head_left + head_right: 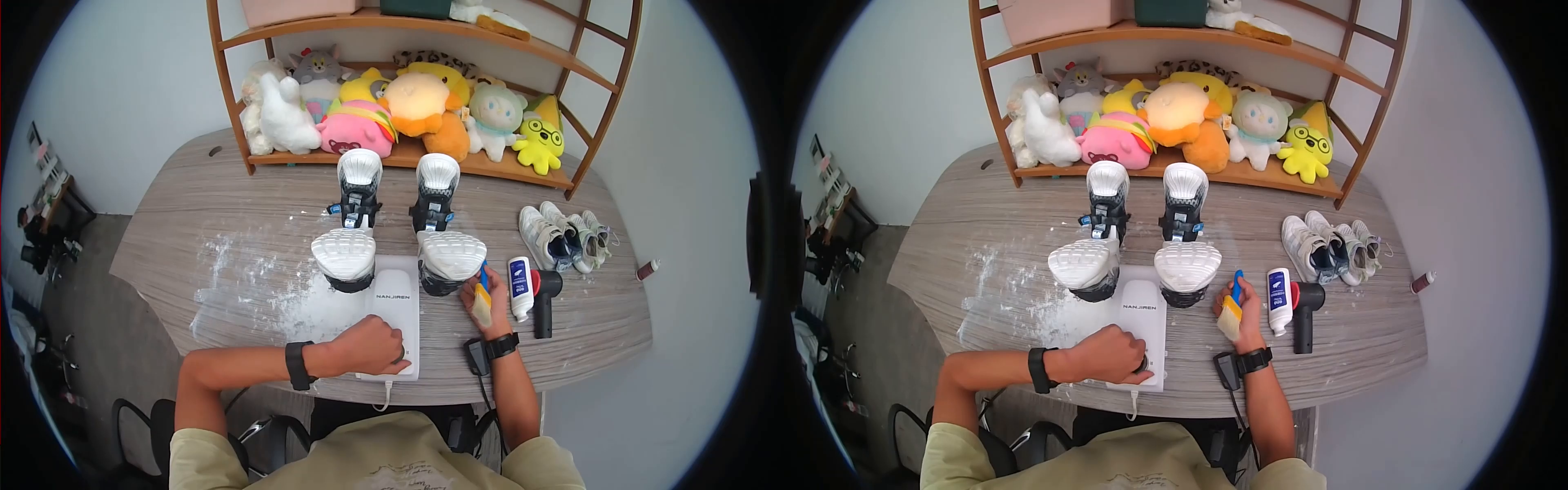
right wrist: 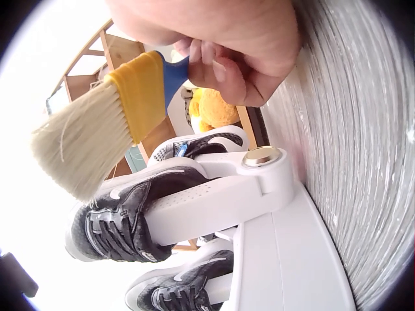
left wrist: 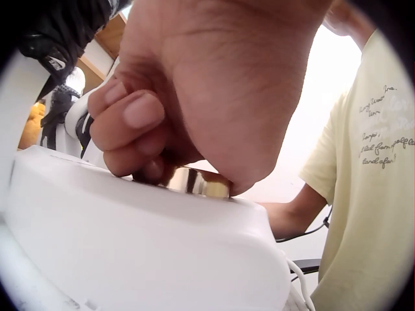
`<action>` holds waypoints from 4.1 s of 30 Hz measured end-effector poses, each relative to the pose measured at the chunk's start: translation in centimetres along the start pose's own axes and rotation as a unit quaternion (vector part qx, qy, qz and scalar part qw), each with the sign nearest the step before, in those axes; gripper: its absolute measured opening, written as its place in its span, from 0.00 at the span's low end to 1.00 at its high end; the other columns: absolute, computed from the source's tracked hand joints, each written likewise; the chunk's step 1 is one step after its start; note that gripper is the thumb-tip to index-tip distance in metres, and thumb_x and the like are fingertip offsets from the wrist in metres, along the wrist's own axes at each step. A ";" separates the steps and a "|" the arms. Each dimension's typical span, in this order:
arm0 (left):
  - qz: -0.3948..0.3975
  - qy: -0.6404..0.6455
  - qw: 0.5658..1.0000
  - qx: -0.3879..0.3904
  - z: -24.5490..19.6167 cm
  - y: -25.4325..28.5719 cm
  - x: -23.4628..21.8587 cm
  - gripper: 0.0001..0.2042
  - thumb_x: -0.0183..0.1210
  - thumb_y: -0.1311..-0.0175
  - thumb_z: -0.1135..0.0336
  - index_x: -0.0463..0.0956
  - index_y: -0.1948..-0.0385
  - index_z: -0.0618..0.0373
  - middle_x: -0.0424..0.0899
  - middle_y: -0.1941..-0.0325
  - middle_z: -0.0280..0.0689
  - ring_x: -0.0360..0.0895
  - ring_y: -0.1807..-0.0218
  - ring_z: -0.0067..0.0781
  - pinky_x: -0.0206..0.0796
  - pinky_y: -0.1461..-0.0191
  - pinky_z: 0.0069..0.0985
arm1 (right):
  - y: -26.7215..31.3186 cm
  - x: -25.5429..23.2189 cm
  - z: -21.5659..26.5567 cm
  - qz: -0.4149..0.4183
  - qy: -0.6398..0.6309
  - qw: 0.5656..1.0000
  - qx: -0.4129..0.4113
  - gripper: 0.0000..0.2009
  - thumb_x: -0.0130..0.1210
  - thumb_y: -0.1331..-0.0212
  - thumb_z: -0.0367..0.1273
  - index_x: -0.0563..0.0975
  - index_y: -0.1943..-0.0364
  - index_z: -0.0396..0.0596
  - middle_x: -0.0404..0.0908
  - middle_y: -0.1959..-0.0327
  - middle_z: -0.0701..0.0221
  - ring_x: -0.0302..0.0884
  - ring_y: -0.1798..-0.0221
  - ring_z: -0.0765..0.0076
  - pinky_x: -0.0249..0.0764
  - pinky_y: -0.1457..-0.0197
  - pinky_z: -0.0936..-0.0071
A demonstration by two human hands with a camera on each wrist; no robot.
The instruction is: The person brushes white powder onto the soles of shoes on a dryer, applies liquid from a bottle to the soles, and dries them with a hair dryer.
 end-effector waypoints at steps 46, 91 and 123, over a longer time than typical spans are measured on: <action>-0.419 0.014 0.902 -0.103 3.1 -1.1 -16.8 0.14 0.69 0.51 0.66 0.82 0.60 0.54 0.84 0.59 0.32 0.82 0.65 0.30 0.73 0.67 0.24 | 3.8 5.0 5.0 -0.043 -0.034 0.986 -0.156 0.13 0.48 0.31 0.46 0.76 0.63 0.55 0.80 0.70 0.76 0.72 0.77 0.80 0.65 0.76 0.83; -0.390 0.015 0.911 -0.135 3.0 -2.0 -16.9 0.16 0.72 0.56 0.68 0.84 0.63 0.55 0.85 0.60 0.33 0.83 0.65 0.30 0.74 0.68 0.23 | 2.1 7.0 4.7 0.070 0.038 0.982 -0.170 0.16 0.53 0.33 0.46 0.74 0.56 0.47 0.77 0.74 0.73 0.62 0.81 0.85 0.61 0.75 0.83; -0.385 0.032 0.912 -0.138 3.1 -2.2 -16.9 0.16 0.72 0.56 0.70 0.83 0.62 0.56 0.85 0.60 0.35 0.84 0.63 0.32 0.75 0.64 0.23 | 9.8 10.9 11.0 -0.013 0.209 0.853 -0.478 0.14 0.51 0.31 0.39 0.73 0.61 0.40 0.76 0.78 0.69 0.68 0.78 0.80 0.63 0.77 0.82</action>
Point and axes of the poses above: each hand's wrist, its own y-axis away from the middle knuckle, its own x-axis out of the palm, z = x × y, the point moved 9 cm from there along -y, towards the middle knuckle
